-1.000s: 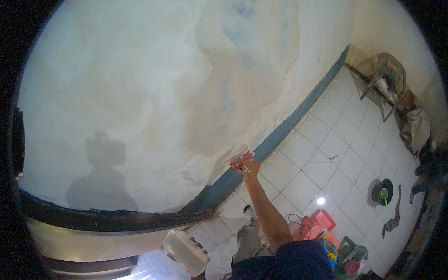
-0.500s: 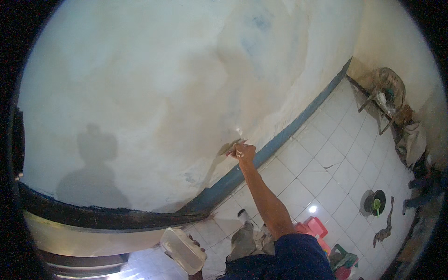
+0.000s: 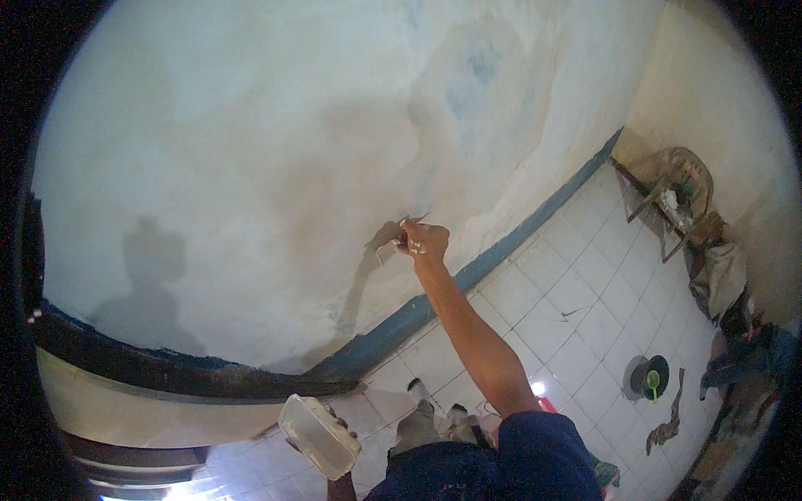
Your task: The person applies plaster to a wall using a scraper, frequently picking up more material from a small white container held in the left hand.
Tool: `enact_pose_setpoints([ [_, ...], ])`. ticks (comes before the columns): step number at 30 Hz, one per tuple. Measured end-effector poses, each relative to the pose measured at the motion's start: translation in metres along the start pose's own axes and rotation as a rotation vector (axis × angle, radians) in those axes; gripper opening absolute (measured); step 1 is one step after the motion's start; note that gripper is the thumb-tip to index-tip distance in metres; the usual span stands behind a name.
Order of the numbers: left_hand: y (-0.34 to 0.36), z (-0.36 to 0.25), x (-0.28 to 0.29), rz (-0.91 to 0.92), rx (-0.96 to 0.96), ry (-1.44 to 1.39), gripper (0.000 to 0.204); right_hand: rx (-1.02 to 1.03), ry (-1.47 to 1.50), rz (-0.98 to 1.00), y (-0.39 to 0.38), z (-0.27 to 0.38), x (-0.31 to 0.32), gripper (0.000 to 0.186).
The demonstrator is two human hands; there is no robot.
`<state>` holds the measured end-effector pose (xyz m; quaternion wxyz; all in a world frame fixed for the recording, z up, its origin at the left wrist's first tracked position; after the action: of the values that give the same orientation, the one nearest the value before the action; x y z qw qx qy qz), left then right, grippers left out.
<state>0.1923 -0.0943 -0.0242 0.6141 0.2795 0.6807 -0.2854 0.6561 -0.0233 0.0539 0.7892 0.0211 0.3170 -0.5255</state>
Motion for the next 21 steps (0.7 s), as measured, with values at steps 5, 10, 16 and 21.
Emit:
enact_pose_setpoints([
  [5,0.005,0.004,-0.03,0.065,-0.041,-0.055,0.109,0.024,-0.029,0.033,-0.018,0.04,-0.027,0.018],
  [10,0.001,-0.001,-0.031,0.056,-0.086,0.02,0.1,0.04,-0.042,0.143,-0.044,0.087,-0.03,0.022],
  [16,-0.004,-0.008,-0.024,-0.01,-0.122,0.039,0.099,-0.016,0.024,0.059,-0.079,0.077,0.083,0.019],
  [21,0.008,-0.006,-0.03,0.04,-0.08,0.068,0.099,-0.16,-0.047,-0.001,-0.049,-0.003,0.147,0.02],
])
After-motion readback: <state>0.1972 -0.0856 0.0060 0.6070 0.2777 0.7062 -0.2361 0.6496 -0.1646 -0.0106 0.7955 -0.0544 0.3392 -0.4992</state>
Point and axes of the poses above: each hand's wrist, its own y-axis towards the middle knuckle, its own x-axis out of the back of the hand, z = x × y, the point moved 10 cm from there along y, towards the middle knuckle, and after that the axes turned 7 degrees about y, right-handed, at the moved point
